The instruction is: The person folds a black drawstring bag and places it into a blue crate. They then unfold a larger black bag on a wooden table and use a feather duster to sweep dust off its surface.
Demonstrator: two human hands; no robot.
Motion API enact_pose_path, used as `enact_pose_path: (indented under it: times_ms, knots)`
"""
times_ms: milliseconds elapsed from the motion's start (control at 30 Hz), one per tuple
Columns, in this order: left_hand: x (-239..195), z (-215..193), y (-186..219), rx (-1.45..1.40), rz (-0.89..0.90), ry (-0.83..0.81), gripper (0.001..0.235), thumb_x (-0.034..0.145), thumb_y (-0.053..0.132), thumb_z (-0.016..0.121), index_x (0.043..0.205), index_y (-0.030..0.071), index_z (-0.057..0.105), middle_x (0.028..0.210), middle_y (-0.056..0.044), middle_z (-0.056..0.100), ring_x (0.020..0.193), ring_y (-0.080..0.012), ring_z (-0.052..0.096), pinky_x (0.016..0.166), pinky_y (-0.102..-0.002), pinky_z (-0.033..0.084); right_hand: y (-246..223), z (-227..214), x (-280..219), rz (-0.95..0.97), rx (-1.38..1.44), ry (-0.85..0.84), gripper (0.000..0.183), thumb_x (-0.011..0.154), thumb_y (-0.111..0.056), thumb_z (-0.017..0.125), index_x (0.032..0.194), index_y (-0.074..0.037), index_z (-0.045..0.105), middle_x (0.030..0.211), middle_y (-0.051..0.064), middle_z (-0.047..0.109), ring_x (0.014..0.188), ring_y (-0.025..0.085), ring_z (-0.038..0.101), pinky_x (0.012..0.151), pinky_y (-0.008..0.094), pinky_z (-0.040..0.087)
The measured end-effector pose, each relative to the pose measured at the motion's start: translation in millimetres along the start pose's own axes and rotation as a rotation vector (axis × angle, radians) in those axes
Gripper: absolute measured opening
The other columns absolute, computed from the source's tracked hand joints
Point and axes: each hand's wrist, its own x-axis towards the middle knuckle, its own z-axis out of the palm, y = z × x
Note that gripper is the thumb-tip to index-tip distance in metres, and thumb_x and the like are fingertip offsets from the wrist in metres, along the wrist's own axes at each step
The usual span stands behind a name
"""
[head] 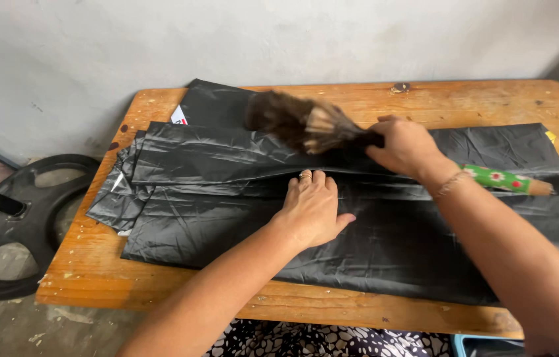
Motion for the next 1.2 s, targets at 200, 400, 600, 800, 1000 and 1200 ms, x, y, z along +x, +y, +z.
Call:
enact_pose_path:
  times_ms: [200,400,600,800,1000,1200]
  knots:
    - [-6.1,-10.5,-0.4,-0.047,-0.053,-0.070,0.091,0.093,0.055,0.057,0.149,-0.012,0.033,0.144,-0.028,0.044,0.142,-0.0476,0.035,0.117,-0.065,0.022,-22.0,26.7,20.8,0.082,0.051,-0.166,0.069,0.079,-0.045,0.071,0.146,-0.032,0.058,0.155,-0.004,0.052,0.134,0.034,0.057,0.110,0.051,0.050]
    - [-7.2,-6.6,6.0,-0.017,-0.025,-0.084,0.091,0.094,0.057,0.053,0.149,-0.014,0.034,0.145,-0.028,0.042,0.142,-0.0470,0.036,0.114,-0.062,0.027,-9.7,31.4,27.9,0.180,0.027,-0.199,0.074,0.074,-0.051,0.076,0.145,-0.036,0.059,0.142,0.003,0.057,0.131,0.035,0.060,0.109,0.050,0.051]
    - [-15.1,12.7,25.3,0.017,0.007,-0.010,0.092,0.095,0.055,0.051,0.151,-0.014,0.030,0.138,-0.029,0.045,0.134,-0.0487,0.039,0.111,-0.065,0.027,23.6,18.0,20.0,0.077,-0.087,-0.045,0.042,0.081,-0.038,0.070,0.121,-0.026,0.077,0.121,0.010,0.072,0.117,0.038,0.069,0.096,0.052,0.059]
    - [-16.4,3.3,36.1,-0.033,0.061,0.003,0.088,0.098,0.052,0.046,0.158,-0.008,0.023,0.153,-0.035,0.034,0.144,-0.0535,0.030,0.113,-0.072,0.020,60.6,-13.1,18.5,0.054,-0.077,0.246,0.043,0.081,-0.029,0.076,0.124,-0.025,0.077,0.120,0.010,0.066,0.111,0.042,0.069,0.090,0.053,0.060]
    - [2.1,8.1,22.1,-0.035,0.052,0.138,0.069,0.099,0.046,0.058,0.145,-0.002,0.041,0.131,-0.026,0.054,0.111,-0.0451,0.058,0.083,-0.064,0.050,40.1,-7.1,-8.0,-0.109,0.157,0.352,0.052,0.082,-0.023,0.077,0.134,-0.023,0.075,0.119,0.016,0.049,0.103,0.036,0.059,0.098,0.043,0.049]
    - [14.1,15.3,-32.7,0.152,-0.034,0.578,0.063,0.091,0.049,0.067,0.127,-0.002,0.058,0.128,-0.024,0.054,0.128,-0.0460,0.051,0.112,-0.068,0.035,-19.2,-14.2,-51.4,-0.048,0.154,0.326,0.049,0.091,-0.032,0.068,0.140,-0.022,0.068,0.116,0.014,0.048,0.098,0.038,0.061,0.081,0.055,0.054]
